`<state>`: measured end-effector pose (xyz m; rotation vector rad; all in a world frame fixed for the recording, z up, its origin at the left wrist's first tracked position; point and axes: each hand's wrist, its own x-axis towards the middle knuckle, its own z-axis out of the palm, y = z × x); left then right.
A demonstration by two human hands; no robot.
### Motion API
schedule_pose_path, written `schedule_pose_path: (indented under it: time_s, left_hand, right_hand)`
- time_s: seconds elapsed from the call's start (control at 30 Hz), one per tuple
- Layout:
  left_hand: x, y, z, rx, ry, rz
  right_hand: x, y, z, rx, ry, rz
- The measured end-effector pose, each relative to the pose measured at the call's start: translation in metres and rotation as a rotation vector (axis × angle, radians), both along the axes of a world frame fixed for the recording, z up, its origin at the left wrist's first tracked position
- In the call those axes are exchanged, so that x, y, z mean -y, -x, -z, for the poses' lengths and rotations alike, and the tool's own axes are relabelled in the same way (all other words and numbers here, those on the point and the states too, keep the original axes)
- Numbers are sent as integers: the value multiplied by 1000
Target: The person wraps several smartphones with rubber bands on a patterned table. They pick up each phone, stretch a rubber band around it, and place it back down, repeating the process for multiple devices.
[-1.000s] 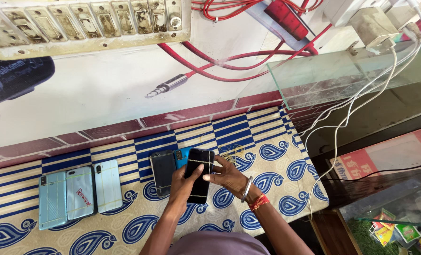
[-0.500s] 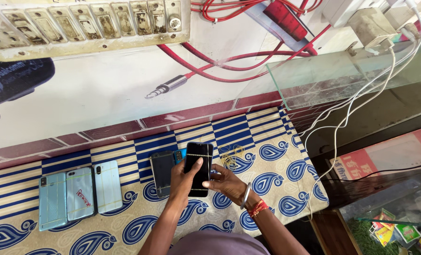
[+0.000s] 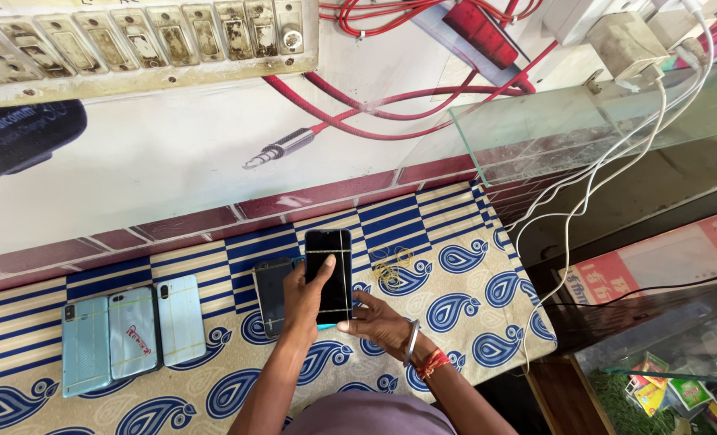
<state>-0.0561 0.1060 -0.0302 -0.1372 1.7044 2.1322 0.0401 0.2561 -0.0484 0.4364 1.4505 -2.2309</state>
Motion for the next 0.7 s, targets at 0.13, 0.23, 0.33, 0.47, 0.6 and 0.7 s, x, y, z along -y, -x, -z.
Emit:
schedule_pose_path:
  time_s: [0.13, 0.23, 0.33, 0.47, 0.6, 0.7]
  left_hand:
    - [1, 4, 0, -16, -18, -21]
    - [2, 5, -3, 1, -28, -29]
    - [0, 2, -5, 41, -44, -31]
    - [-4, -4, -6, 79, -57, -30]
    - [-2, -12, -2, 69, -56, -13]
    - [-2, -15, 2, 49, -64, 3]
  right_hand:
    - [5, -4, 4, -4, -6, -14]
    - [6, -5, 8, -18, 18, -15]
    - [6, -3, 14, -17, 19, 7]
    - [4, -1, 21, -36, -10, 44]
    - [1, 1, 24, -27, 19, 69]
    - [0, 1, 26, -34, 31, 82]
